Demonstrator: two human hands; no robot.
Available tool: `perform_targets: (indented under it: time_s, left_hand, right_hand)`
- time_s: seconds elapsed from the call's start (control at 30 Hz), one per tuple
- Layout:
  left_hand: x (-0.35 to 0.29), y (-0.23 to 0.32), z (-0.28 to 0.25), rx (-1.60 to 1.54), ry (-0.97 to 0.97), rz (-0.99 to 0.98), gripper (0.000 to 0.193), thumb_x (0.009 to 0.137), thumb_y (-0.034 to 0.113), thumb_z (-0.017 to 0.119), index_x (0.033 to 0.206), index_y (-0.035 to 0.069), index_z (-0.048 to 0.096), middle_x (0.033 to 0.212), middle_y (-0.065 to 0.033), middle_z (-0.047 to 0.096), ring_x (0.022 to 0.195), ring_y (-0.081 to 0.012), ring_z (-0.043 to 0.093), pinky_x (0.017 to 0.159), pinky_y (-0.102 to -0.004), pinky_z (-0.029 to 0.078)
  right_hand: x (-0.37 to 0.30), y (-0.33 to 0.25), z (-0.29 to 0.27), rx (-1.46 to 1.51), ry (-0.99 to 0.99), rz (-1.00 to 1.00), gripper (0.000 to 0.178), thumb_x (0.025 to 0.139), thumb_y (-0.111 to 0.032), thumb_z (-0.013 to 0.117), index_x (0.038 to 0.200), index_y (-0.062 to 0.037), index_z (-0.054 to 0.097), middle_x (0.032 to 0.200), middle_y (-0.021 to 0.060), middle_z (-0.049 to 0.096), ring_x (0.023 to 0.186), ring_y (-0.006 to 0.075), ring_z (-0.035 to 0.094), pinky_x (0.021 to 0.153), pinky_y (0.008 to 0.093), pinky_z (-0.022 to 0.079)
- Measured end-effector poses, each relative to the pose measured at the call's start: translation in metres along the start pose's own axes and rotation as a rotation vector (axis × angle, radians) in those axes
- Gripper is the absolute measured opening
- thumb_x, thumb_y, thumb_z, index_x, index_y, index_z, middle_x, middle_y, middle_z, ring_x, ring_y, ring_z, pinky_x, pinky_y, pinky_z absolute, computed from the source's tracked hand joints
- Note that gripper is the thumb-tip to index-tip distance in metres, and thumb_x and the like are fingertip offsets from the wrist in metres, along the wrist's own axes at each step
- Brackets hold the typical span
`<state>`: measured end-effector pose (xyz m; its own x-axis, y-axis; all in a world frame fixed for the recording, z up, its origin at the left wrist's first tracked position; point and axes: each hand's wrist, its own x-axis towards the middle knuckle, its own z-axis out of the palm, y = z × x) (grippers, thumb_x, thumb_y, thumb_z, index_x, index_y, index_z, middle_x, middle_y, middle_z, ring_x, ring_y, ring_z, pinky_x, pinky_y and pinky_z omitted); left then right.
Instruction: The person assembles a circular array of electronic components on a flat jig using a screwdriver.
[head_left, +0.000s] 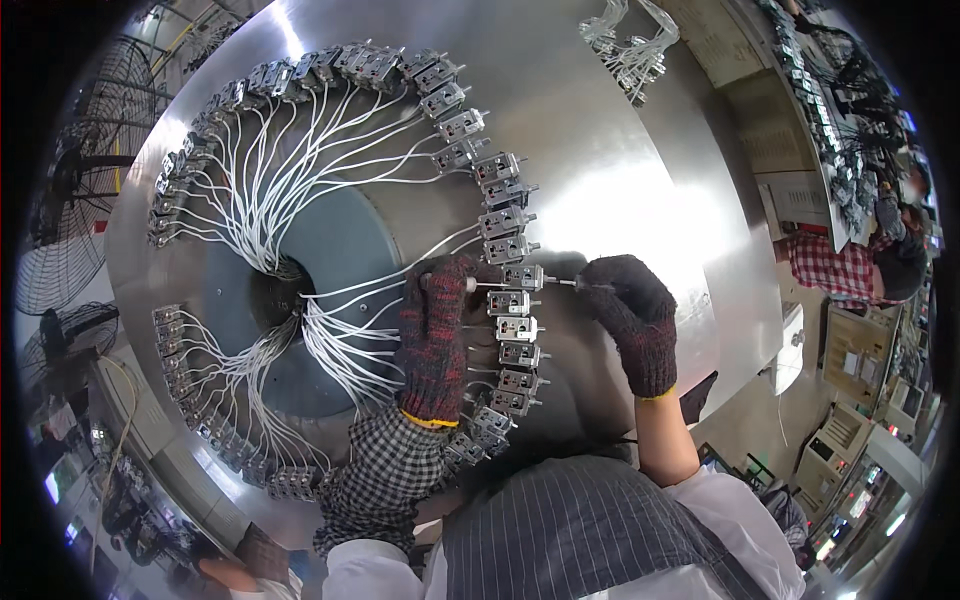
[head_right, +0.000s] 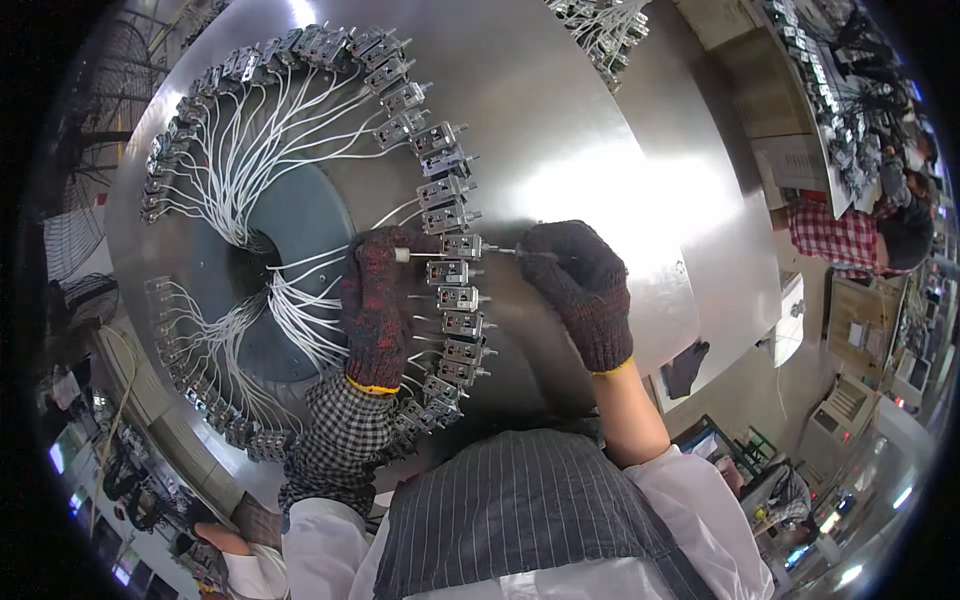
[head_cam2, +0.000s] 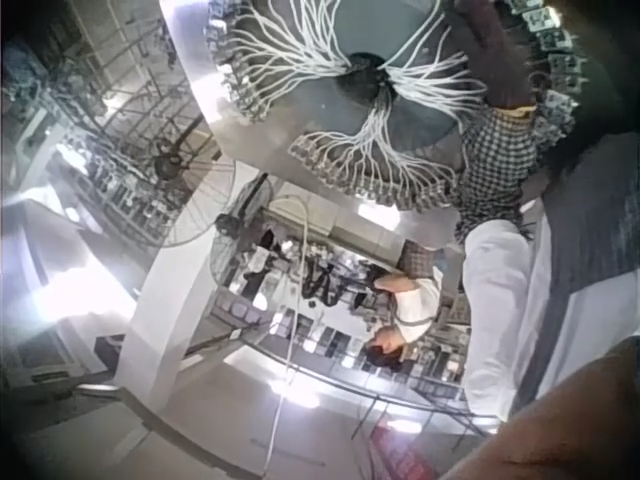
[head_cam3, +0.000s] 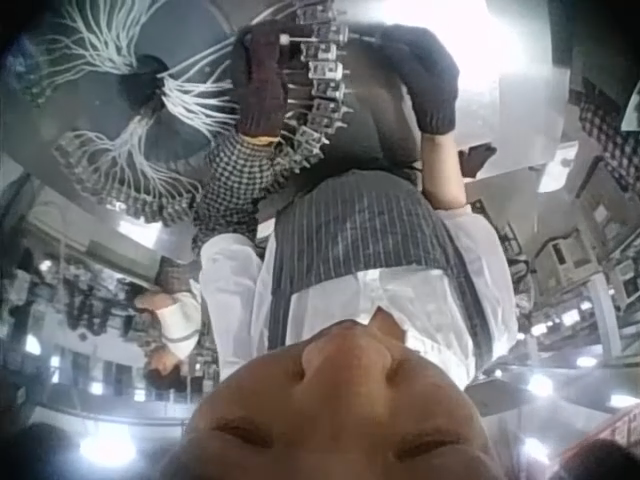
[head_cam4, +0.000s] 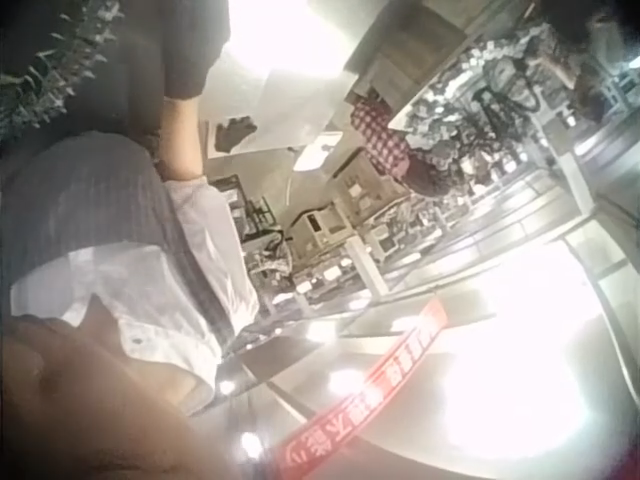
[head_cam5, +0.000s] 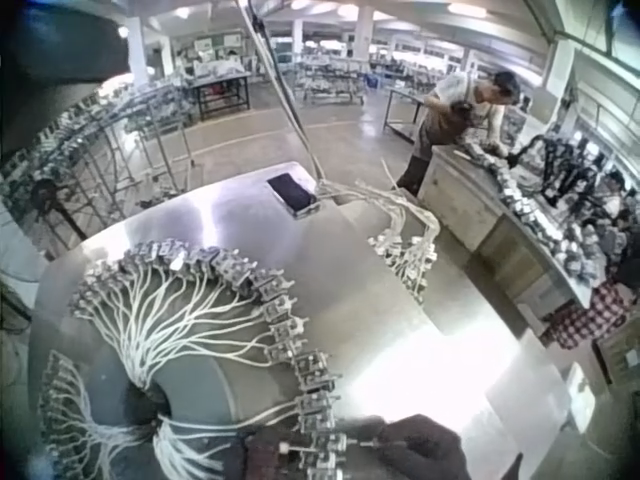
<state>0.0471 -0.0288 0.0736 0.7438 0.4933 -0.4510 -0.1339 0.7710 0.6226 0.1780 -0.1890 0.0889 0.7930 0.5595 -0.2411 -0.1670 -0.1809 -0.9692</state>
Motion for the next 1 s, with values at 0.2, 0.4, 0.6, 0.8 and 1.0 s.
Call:
perform_targets:
  time_s: [0.2, 0.4, 0.6, 0.8, 1.0]
  left_hand:
    - [0.006, -0.015, -0.015, 0.027, 0.048, 0.027, 0.029, 0.1, 0.027, 0.049, 0.111, 0.0, 0.053, 0.102, -0.0156, 0.065, 0.092, -0.0228, 0.064, 0.08, -0.0354, 0.054]
    - [0.005, -0.011, -0.006, 0.169, -0.06, 0.03, 0.031, 0.1, 0.029, 0.047, 0.113, 0.001, 0.053, 0.108, -0.0157, 0.064, 0.097, -0.0218, 0.063, 0.088, -0.0352, 0.05]
    - [0.01, -0.01, -0.007, 0.329, -0.071, 0.025, 0.03, 0.1, 0.028, 0.048, 0.112, 0.001, 0.053, 0.108, -0.0152, 0.064, 0.1, -0.0223, 0.063, 0.091, -0.0358, 0.048]
    - [0.012, -0.011, -0.002, 0.204, -0.051, 0.033, 0.028, 0.099, 0.027, 0.05, 0.11, 0.001, 0.053, 0.105, -0.0163, 0.065, 0.097, -0.0245, 0.064, 0.083, -0.0364, 0.054]
    - [0.011, -0.01, 0.001, 0.081, -0.002, -0.001, 0.026, 0.099, 0.025, 0.051, 0.108, 0.001, 0.053, 0.102, -0.0181, 0.065, 0.091, -0.0257, 0.066, 0.072, -0.0361, 0.059]
  right_hand:
    - [-0.011, 0.0, 0.0, 0.002, 0.035, 0.033, 0.015, 0.084, -0.005, 0.065, 0.099, -0.0008, 0.064, 0.095, 0.0062, 0.065, 0.083, 0.0119, 0.059, 0.071, 0.024, 0.047]
    - [-0.023, 0.006, -0.002, 0.006, 0.108, 0.064, 0.016, 0.084, -0.005, 0.066, 0.099, -0.001, 0.064, 0.094, 0.0056, 0.065, 0.079, 0.0111, 0.058, 0.068, 0.0239, 0.047]
    - [-0.028, 0.008, -0.004, 0.029, 0.16, 0.09, 0.018, 0.084, -0.006, 0.067, 0.1, -0.0009, 0.064, 0.091, 0.0052, 0.065, 0.075, 0.0106, 0.058, 0.066, 0.0239, 0.047]
    - [-0.027, 0.002, -0.004, 0.043, 0.104, 0.172, 0.02, 0.085, -0.004, 0.067, 0.104, -0.0008, 0.064, 0.099, 0.0062, 0.065, 0.088, 0.0128, 0.061, 0.076, 0.0266, 0.051]
    - [-0.023, 0.003, 0.001, -0.07, 0.097, 0.004, 0.023, 0.082, -0.009, 0.067, 0.104, -0.0022, 0.062, 0.095, 0.0044, 0.062, 0.082, 0.0121, 0.058, 0.07, 0.0251, 0.048]
